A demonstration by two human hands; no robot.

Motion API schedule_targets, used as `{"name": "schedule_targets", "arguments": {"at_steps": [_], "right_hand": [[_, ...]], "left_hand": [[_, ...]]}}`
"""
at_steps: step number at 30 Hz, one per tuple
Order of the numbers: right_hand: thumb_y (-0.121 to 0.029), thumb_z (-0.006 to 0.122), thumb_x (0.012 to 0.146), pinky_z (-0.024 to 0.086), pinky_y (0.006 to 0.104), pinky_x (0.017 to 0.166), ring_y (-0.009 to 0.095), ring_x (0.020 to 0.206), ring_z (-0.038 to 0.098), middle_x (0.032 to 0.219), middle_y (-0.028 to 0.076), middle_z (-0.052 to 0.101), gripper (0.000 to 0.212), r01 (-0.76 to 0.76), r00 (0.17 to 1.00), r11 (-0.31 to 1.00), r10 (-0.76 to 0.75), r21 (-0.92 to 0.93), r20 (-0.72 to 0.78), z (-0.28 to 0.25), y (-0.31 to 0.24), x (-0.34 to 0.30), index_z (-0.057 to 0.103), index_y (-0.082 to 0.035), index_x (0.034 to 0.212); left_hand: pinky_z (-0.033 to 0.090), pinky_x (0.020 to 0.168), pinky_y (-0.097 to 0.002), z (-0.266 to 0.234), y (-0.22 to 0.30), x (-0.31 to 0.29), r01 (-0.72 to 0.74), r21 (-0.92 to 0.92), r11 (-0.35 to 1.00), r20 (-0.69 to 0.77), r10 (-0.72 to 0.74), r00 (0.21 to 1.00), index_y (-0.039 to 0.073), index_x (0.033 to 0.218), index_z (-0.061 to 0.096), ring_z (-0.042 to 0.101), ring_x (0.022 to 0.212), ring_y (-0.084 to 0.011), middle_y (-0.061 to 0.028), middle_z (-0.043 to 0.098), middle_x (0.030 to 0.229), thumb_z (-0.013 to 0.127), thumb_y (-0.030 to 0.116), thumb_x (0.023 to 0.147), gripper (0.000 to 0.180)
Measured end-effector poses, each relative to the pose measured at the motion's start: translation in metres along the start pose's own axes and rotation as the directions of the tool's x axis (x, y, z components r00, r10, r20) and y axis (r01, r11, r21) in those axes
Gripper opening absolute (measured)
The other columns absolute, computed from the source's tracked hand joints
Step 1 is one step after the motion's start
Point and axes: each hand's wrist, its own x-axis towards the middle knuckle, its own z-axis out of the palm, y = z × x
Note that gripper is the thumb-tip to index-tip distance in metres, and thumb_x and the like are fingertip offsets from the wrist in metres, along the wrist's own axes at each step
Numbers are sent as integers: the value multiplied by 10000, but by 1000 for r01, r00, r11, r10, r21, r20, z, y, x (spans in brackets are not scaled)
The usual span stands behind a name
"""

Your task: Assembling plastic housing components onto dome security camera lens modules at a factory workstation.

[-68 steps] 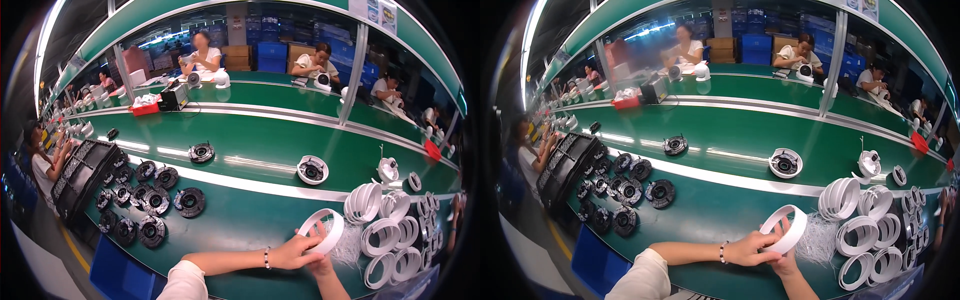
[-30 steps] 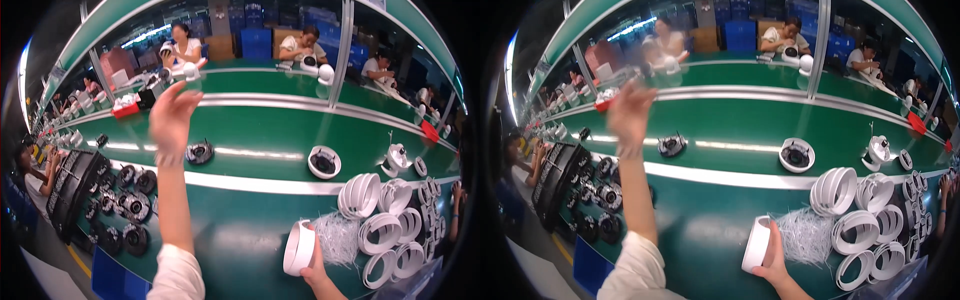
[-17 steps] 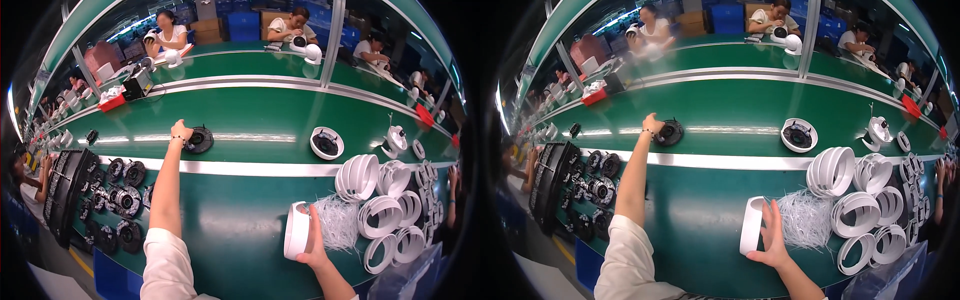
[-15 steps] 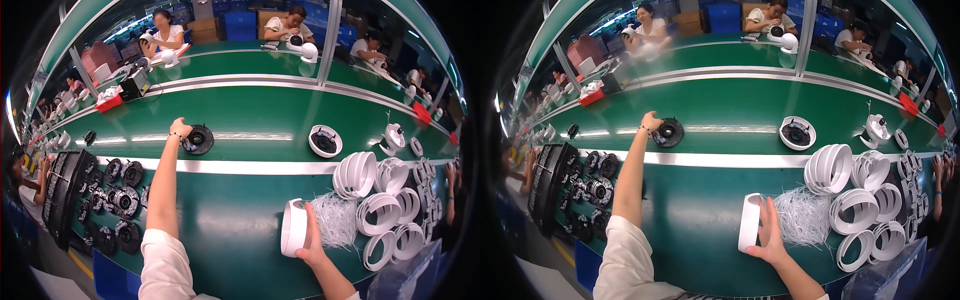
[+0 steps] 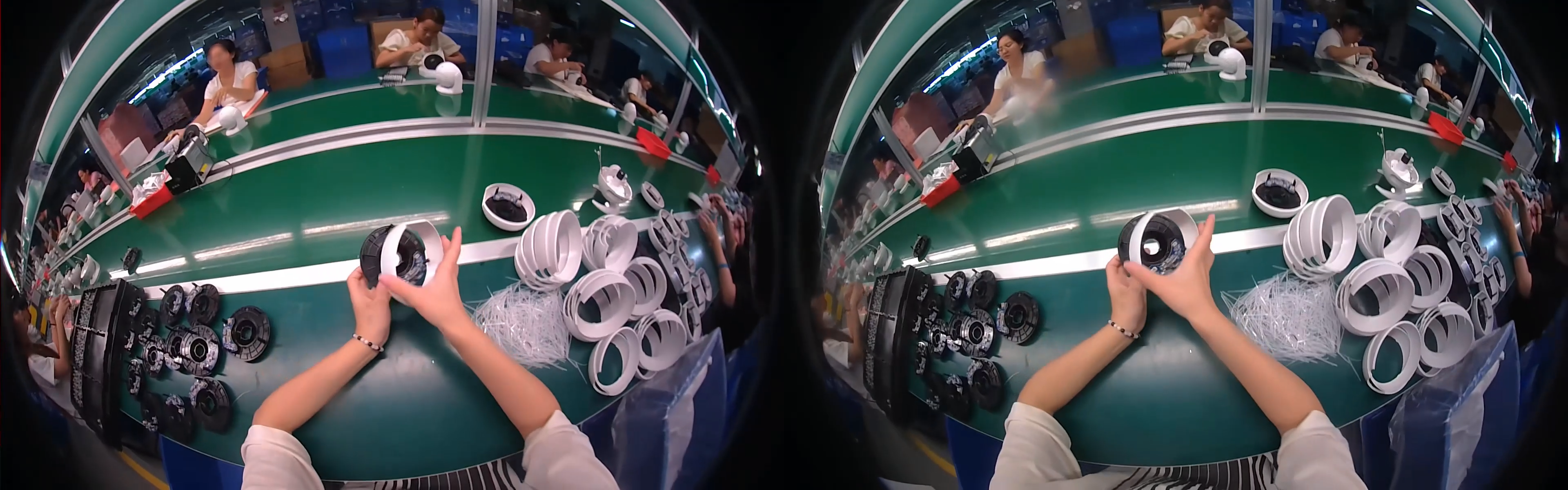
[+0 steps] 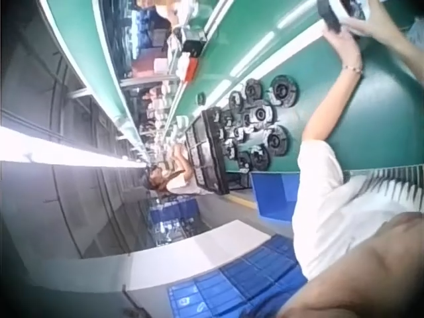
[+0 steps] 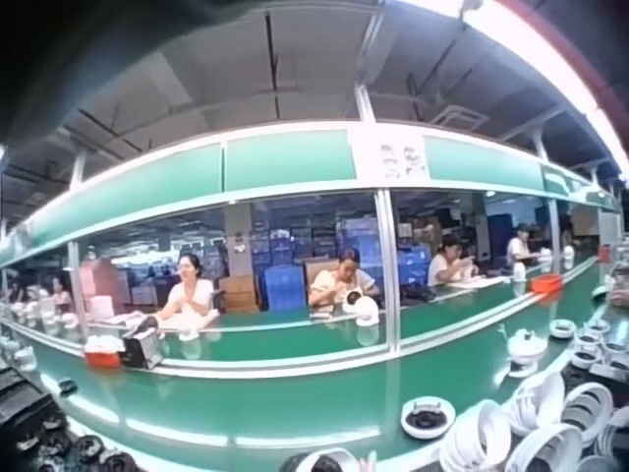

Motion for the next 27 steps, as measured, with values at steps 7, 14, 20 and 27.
{"name": "schedule_targets", "arguments": {"at_steps": [7, 14, 20, 27], "right_hand": [[-427, 785, 492, 223, 433, 983, 395, 1180, 233, 1251, 305, 221, 1218, 18, 985, 978, 19, -209, 173, -14, 10, 2, 16, 81, 1289], [-410, 768, 475, 258, 478, 927, 401, 1163, 240, 1261, 275, 242, 1199, 231, 958, 945, -179, -230, 225, -4, 3, -10, 32, 61, 1296], [-377, 806, 462, 290, 418, 936, 365, 1146, 302, 1261, 287, 233, 1267, 261, 950, 959, -236, -109, 206, -1, 5, -15, -43, 29, 1310], [-394, 787, 504, 220, 449, 976, 393, 1186, 212, 1281, 276, 185, 1243, 170, 963, 967, -123, -190, 238, 8, 1, -28, -59, 53, 1297]], "left_hand": [[344, 937, -419, -10, 46, 6, 657, -180, 732, 663, -403, 631, 103, 1276, 256, 404, 1130, -254, -75, 395, 1223, 609, 38, 657, 715], [326, 956, -425, -7, 47, 16, 734, -377, 565, 545, -506, 669, 52, 1226, 377, 420, 1109, -280, -143, 430, 1208, 244, 577, 834, 668], [362, 919, -429, -18, 47, 14, 712, -398, 579, 515, -501, 696, 29, 1179, 423, 473, 1050, -284, -160, 482, 1154, 266, 464, 791, 604], [395, 886, -373, -18, 36, 8, 653, -444, 614, 476, -456, 752, 54, 1140, 468, 492, 1014, -245, -112, 516, 1106, 300, 493, 789, 587]]}}
